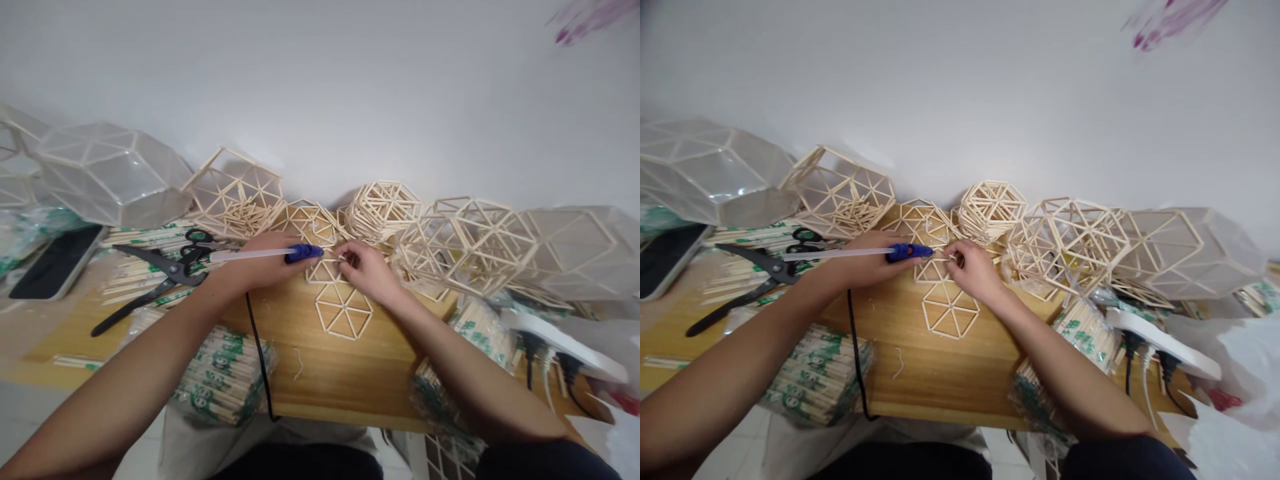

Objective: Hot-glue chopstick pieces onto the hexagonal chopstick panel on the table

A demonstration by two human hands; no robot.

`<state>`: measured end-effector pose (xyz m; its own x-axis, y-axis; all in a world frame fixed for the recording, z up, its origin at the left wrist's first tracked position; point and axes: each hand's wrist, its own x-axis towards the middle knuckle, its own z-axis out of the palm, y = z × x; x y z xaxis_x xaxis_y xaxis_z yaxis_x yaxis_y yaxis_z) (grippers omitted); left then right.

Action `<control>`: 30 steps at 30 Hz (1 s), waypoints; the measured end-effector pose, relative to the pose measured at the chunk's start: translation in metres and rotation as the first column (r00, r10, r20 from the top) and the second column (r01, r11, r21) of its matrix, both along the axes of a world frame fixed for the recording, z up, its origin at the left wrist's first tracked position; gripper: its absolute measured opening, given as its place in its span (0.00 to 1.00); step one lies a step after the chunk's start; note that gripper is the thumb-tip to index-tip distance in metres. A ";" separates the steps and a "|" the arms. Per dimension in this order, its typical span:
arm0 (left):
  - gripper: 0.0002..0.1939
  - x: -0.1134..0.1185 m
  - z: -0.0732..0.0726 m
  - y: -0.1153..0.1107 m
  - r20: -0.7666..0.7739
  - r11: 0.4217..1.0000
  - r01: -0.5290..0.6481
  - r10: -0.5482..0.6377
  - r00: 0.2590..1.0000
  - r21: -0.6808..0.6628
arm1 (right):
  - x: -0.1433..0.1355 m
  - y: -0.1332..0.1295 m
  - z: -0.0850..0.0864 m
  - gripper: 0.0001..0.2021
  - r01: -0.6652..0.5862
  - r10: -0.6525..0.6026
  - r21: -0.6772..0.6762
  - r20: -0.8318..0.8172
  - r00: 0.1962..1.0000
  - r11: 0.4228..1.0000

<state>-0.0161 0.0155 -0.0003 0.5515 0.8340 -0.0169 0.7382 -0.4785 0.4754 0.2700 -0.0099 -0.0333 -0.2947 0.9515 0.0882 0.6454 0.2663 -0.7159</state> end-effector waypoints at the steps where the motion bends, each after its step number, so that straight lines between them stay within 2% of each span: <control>1: 0.28 0.000 0.000 0.000 0.004 1.000 0.006 -0.006 1.000 0.003 | 0.000 0.000 0.000 0.13 -0.001 0.001 0.000 -0.004 1.000 1.000; 8: 0.31 0.000 0.001 0.000 -0.026 1.000 0.019 -0.018 0.999 0.019 | 0.000 0.000 -0.001 0.13 -0.002 0.002 0.006 -0.014 1.000 1.000; 14: 0.28 -0.001 0.000 0.002 0.022 0.998 0.040 -0.041 0.999 0.042 | 0.000 0.000 -0.001 0.13 0.007 -0.007 0.007 -0.016 1.000 1.000; 25: 0.31 0.000 0.004 0.000 0.001 1.000 0.019 -0.019 1.000 0.009 | -0.001 0.000 -0.002 0.13 0.000 0.000 0.011 -0.038 0.999 1.000; 30: 0.28 0.000 0.003 0.000 0.027 1.000 0.004 -0.005 1.000 0.009 | 0.000 0.001 -0.003 0.13 -0.002 0.003 0.028 -0.034 0.999 1.000</control>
<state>-0.0157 0.0157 0.0029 0.5553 0.8316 0.0052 0.7231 -0.4859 0.4910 0.2702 -0.0093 -0.0368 -0.2933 0.9479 0.1245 0.6201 0.2877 -0.7298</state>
